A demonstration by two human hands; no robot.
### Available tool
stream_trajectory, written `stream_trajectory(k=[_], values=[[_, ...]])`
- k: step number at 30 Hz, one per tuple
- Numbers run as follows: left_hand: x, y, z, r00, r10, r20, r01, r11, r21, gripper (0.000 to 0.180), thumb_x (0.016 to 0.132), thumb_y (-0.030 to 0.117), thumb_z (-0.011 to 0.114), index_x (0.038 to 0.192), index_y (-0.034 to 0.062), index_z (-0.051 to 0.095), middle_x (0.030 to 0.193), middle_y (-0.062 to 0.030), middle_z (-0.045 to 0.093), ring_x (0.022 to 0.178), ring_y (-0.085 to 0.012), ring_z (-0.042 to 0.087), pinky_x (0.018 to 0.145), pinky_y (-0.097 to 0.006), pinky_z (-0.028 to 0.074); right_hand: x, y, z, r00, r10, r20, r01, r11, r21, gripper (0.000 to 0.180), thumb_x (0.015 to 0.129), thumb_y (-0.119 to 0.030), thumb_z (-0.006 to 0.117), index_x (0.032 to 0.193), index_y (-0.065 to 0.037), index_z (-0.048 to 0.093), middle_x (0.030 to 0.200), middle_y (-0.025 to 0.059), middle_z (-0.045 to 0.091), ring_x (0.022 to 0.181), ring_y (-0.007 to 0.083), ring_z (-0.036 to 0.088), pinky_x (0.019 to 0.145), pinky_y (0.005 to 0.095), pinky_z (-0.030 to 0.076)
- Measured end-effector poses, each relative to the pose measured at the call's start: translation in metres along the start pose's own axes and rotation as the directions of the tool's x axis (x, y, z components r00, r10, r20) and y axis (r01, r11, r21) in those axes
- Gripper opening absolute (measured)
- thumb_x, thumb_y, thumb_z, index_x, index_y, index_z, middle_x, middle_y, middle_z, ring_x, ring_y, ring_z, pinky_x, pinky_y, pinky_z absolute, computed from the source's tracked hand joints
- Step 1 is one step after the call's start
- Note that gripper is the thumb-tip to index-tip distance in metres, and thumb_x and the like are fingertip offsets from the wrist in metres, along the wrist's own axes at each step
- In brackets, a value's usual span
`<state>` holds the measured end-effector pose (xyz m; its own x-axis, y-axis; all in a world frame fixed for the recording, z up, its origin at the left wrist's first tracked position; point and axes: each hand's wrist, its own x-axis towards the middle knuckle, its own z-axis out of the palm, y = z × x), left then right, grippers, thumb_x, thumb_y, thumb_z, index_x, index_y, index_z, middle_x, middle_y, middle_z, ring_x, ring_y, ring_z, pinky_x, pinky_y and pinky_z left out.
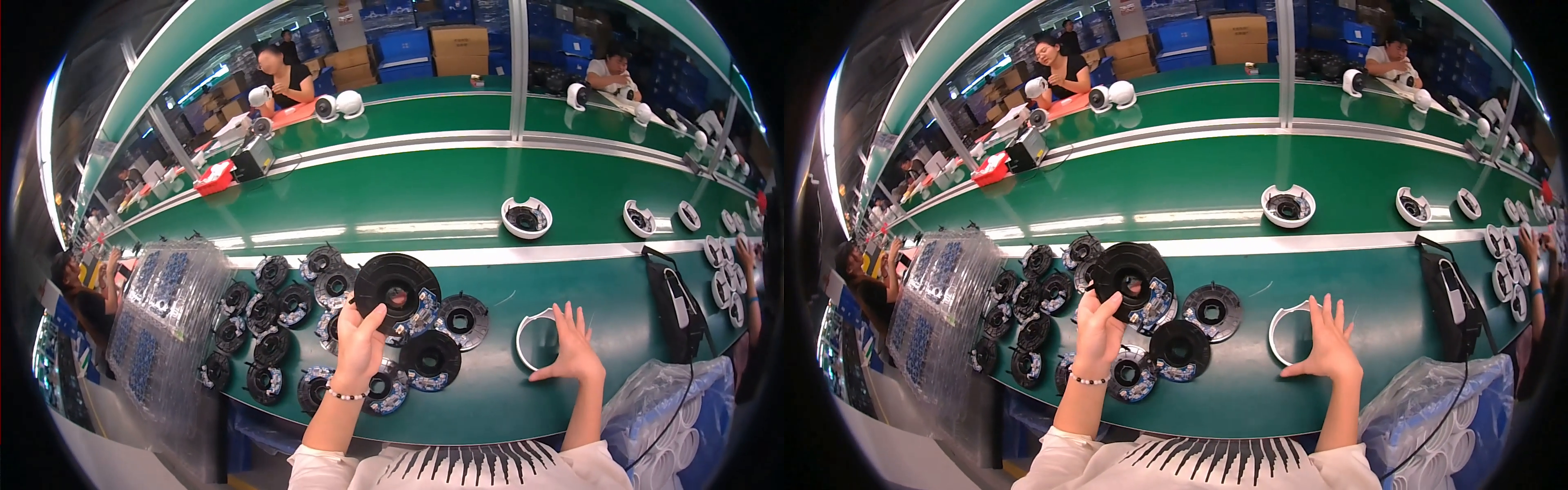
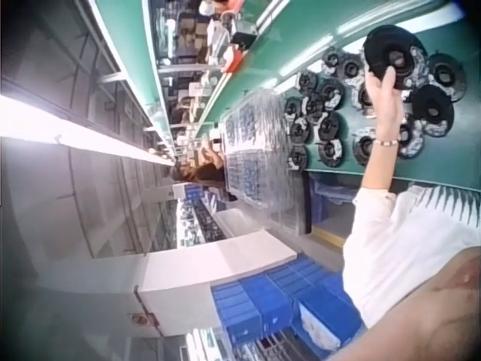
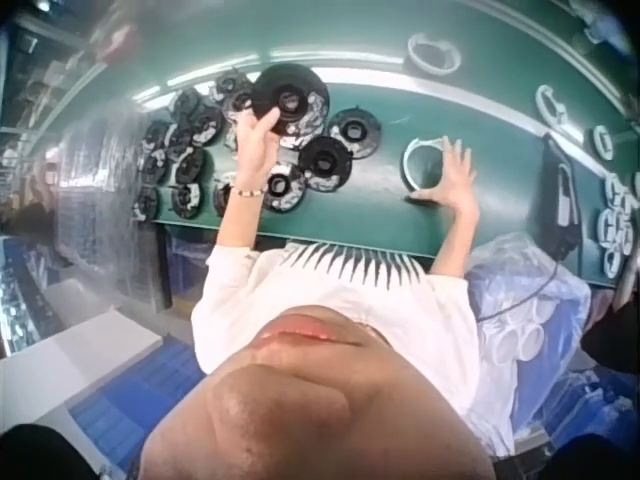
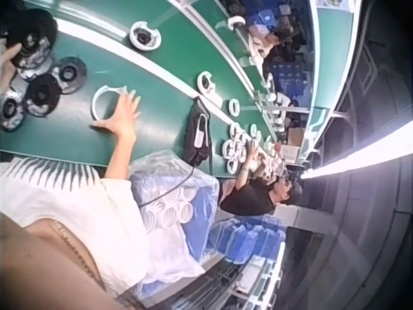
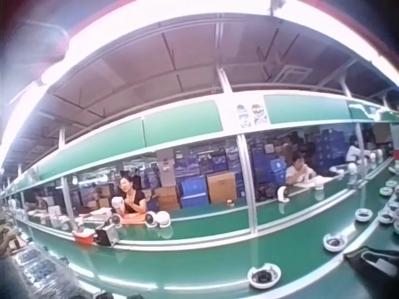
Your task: The recorder is manual assembling electronic components into circular white plastic housings on a production line.
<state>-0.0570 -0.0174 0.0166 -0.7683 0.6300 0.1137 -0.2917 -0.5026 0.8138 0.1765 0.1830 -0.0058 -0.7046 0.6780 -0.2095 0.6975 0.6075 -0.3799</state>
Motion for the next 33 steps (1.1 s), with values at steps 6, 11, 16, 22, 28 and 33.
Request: stream_trajectory(k=[6, 11, 16, 22, 28, 33], values=[[0.001, -0.017, 0.013, 1.000, -0.018, 0.008, 0.018, 0.996, -0.086, 0.030, 0.077, -0.003, 0.047, 0.107, -0.0040, 0.043, 0.105, -0.0125, 0.052, 0.097, -0.0201, 0.051, 0.085, -0.031, 0.041, 0.010, 0.021, 0.032, 0.931, -0.236, -0.277, 0.291, 0.940, 0.177, 0.112, 0.039, -0.027, 0.078, 0.129, -0.003, 0.017, 0.132, 0.0197, 0.020, 0.123, 0.0357, 0.017, 0.099, 0.0426, 0.021], [-0.009, -0.045, 0.039, 1.000, -0.004, 0.005, 0.004, 0.996, -0.091, 0.040, 0.077, -0.004, 0.046, 0.116, 0.0011, 0.036, 0.111, -0.0101, 0.047, 0.102, -0.0194, 0.047, 0.088, -0.032, 0.039, 0.014, -0.015, 0.033, 0.792, -0.137, -0.595, 0.610, 0.219, 0.762, 0.107, 0.046, -0.017, 0.078, 0.130, -0.001, 0.013, 0.132, 0.0139, 0.022, 0.122, 0.0232, 0.023, 0.097, 0.0338, 0.023], [-0.034, -0.082, 0.051, 0.966, -0.189, 0.175, 0.198, 0.980, -0.032, 0.061, 0.068, -0.008, 0.046, 0.124, 0.0031, 0.027, 0.120, -0.0106, 0.040, 0.112, -0.0214, 0.039, 0.093, -0.035, 0.033, 0.007, -0.068, 0.036, 0.742, -0.255, -0.620, 0.664, 0.405, 0.628, 0.111, 0.048, -0.023, 0.080, 0.129, 0.004, 0.010, 0.128, 0.0214, 0.023, 0.119, 0.0270, 0.027, 0.097, 0.0351, 0.023], [-0.025, -0.065, 0.034, 0.676, -0.449, 0.585, 0.718, 0.581, -0.384, 0.073, 0.075, 0.052, 0.038, 0.129, 0.0056, 0.021, 0.129, -0.0147, 0.029, 0.118, -0.0324, 0.029, 0.095, -0.051, 0.026, -0.006, -0.055, 0.025, 0.767, -0.393, -0.507, 0.632, 0.325, 0.704, 0.112, 0.047, -0.017, 0.079, 0.130, 0.001, 0.006, 0.134, 0.0212, 0.015, 0.124, 0.0262, 0.020, 0.099, 0.0338, 0.019], [-0.011, -0.083, 0.028, 0.695, -0.539, 0.475, 0.715, 0.582, -0.387, 0.049, 0.084, 0.041, 0.032, 0.114, 0.0030, 0.043, 0.111, -0.0137, 0.049, 0.097, -0.0264, 0.049, 0.086, -0.041, 0.040, -0.006, -0.060, 0.027, 0.739, -0.506, -0.445, 0.664, 0.432, 0.611, 0.112, 0.045, -0.021, 0.080, 0.130, 0.002, 0.009, 0.134, 0.0217, 0.016, 0.124, 0.0276, 0.020, 0.100, 0.0343, 0.019], [-0.014, -0.084, 0.035, 0.779, -0.508, 0.368, 0.626, 0.661, -0.414, 0.047, 0.083, 0.038, 0.034, 0.110, 0.0017, 0.045, 0.106, -0.0136, 0.051, 0.096, -0.0257, 0.050, 0.084, -0.039, 0.040, -0.012, -0.066, 0.038, 0.799, -0.359, -0.482, 0.601, 0.505, 0.619, 0.112, 0.043, -0.028, 0.078, 0.130, 0.000, 0.012, 0.130, 0.0222, 0.020, 0.119, 0.0358, 0.023, 0.097, 0.0399, 0.024]])
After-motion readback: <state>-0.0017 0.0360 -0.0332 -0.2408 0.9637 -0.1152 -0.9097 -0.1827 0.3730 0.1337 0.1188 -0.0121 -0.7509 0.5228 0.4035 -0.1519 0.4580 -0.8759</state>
